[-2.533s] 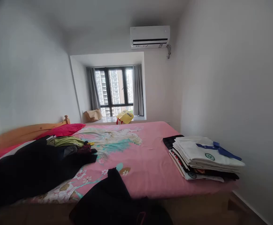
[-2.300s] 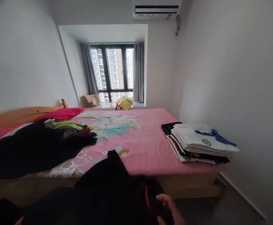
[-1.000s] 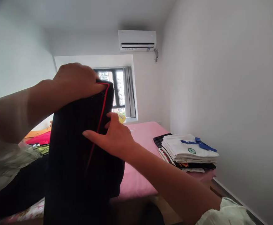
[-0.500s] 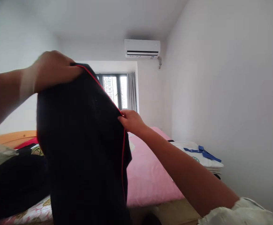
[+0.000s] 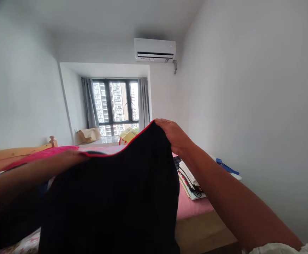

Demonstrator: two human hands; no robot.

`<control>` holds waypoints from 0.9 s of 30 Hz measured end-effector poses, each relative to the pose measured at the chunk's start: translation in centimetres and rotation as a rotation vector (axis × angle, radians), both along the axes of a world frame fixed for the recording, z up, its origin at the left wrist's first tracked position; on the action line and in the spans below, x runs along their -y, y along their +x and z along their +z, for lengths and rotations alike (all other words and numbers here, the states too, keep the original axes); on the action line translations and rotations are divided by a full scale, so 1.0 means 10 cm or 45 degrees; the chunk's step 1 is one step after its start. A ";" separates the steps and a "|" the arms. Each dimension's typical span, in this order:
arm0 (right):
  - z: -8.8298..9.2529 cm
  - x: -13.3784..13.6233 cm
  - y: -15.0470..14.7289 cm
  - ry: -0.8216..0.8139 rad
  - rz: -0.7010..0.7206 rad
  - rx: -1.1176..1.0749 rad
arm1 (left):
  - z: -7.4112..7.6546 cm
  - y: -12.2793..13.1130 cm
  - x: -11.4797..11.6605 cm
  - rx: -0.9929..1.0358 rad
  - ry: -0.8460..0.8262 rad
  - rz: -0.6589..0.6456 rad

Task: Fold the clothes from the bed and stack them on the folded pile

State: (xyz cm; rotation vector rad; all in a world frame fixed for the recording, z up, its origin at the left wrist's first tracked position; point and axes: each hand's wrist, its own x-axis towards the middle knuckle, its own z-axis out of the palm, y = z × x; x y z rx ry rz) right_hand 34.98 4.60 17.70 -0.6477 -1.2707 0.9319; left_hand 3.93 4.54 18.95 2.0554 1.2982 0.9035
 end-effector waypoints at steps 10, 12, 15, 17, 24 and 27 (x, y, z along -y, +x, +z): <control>-0.49 0.13 -0.41 -0.012 0.136 0.719 | -1.33 0.64 0.13 0.401 -0.723 -0.799; -0.66 0.04 -0.33 0.091 -0.121 0.927 | -1.52 0.69 0.10 0.542 -0.907 -0.753; -0.98 -0.08 -0.14 0.196 -0.474 1.247 | -1.75 0.64 0.04 0.677 -1.131 -0.600; -1.20 -0.12 -0.04 0.170 -0.533 1.374 | -1.85 0.59 0.01 0.708 -1.261 -0.460; -1.82 0.26 -0.19 0.163 -0.743 1.059 | -2.00 0.74 0.08 1.024 -1.188 -0.316; -2.06 0.61 -0.45 -0.004 -0.438 0.985 | -2.09 0.89 0.18 0.956 -1.117 -0.322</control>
